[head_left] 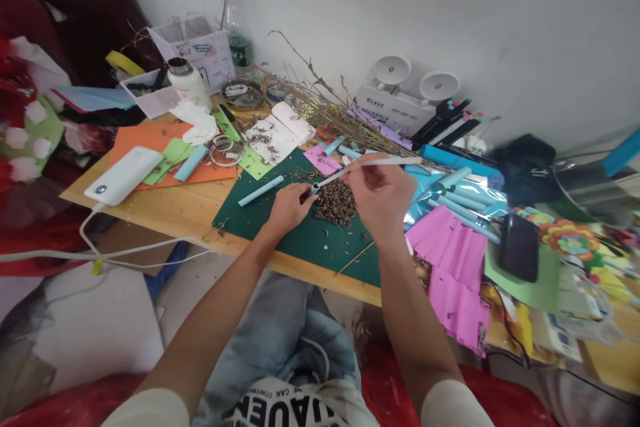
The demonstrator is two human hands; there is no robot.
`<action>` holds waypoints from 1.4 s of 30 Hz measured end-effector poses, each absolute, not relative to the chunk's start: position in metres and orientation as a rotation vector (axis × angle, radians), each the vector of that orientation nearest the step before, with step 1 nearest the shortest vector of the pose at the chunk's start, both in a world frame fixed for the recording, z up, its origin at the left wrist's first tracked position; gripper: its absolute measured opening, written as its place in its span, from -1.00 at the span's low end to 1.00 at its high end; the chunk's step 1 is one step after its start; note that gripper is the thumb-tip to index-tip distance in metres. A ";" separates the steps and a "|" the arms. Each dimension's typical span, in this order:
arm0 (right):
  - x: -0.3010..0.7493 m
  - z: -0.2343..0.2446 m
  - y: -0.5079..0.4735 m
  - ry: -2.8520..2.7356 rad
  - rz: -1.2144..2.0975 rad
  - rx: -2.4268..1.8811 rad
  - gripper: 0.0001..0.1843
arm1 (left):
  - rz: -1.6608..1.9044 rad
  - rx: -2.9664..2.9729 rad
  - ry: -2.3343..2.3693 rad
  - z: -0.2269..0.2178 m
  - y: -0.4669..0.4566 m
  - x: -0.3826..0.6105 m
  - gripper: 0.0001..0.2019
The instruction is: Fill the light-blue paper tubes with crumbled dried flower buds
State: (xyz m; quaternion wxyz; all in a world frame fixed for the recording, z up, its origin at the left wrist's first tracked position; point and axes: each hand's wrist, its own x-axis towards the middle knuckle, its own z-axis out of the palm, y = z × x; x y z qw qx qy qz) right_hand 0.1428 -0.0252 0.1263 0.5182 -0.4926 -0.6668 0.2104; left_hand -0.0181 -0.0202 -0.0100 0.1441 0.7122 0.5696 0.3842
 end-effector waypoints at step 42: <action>0.127 0.093 0.001 -2.021 0.462 -1.223 -0.76 | 1.133 2.035 1.576 -0.005 -0.022 -0.020 -0.87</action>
